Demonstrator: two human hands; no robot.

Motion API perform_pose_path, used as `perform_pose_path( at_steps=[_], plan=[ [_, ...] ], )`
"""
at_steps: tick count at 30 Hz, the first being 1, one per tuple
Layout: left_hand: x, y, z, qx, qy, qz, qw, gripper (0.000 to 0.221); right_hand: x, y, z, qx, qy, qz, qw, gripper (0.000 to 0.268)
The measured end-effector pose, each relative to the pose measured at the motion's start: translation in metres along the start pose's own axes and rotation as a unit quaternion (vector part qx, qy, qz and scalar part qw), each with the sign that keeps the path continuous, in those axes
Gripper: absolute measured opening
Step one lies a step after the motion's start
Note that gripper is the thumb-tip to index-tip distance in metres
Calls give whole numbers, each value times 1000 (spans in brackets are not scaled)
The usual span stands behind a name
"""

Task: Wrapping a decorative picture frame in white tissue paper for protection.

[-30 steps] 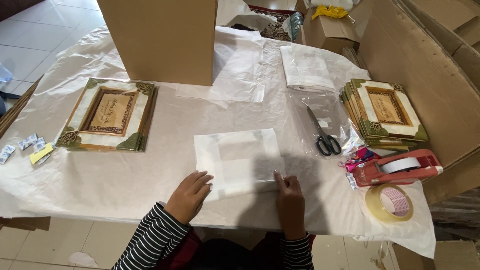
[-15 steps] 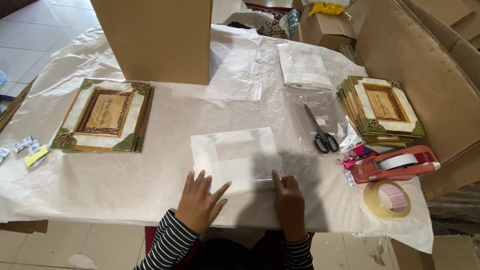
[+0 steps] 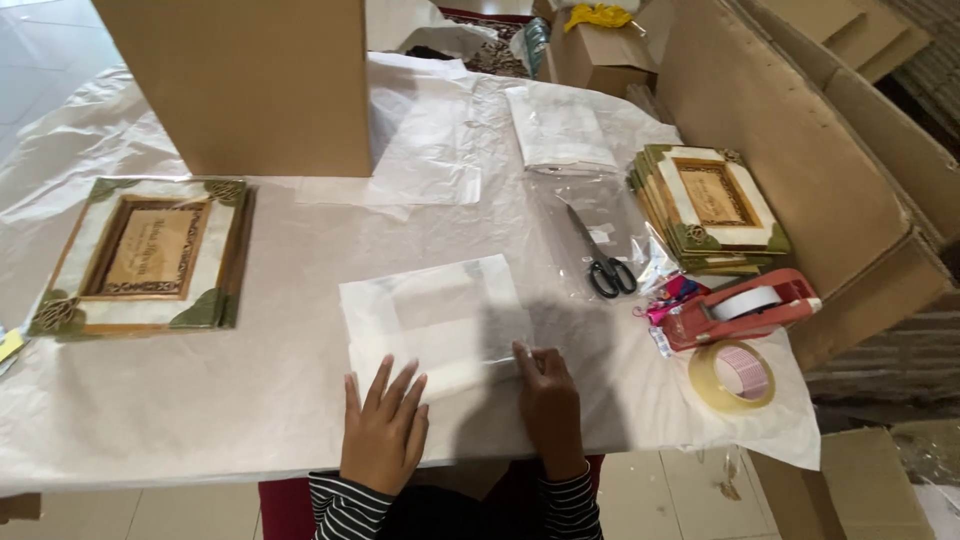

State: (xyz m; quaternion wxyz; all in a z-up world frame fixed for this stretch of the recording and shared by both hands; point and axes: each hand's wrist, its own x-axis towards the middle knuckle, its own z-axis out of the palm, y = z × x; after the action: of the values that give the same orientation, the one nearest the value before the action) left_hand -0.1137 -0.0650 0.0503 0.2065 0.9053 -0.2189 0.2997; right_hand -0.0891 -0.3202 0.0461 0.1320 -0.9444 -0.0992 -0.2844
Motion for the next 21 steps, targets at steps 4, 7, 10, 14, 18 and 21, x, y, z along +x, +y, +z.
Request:
perform_pose_path(
  at_steps=[4, 7, 10, 14, 18, 21],
  plan=[
    [-3, -1, 3, -28, -10, -20, 999, 38, 6, 10, -29, 99, -29, 41, 994, 42],
    [-3, -1, 4, -17, -4, -19, 1000, 38, -3, 48, -35, 69, 31, 15, 997, 22],
    [-4, -1, 4, -6, 1, -19, 1000, 38, -9, 83, -57, 94, 91, 182, 975, 17],
    [-2, 1, 6, -1, -3, -24, 1000, 40, 9, 120, -97, 99, 165, 420, 887, 30],
    [-3, 3, 6, 7, 15, -22, 1000, 38, 16, 172, -94, 136, 184, 466, 855, 48],
    [-3, 3, 5, 8, 11, -24, 1000, 38, 27, 182, -85, 154, 166, 495, 839, 45]
  ],
)
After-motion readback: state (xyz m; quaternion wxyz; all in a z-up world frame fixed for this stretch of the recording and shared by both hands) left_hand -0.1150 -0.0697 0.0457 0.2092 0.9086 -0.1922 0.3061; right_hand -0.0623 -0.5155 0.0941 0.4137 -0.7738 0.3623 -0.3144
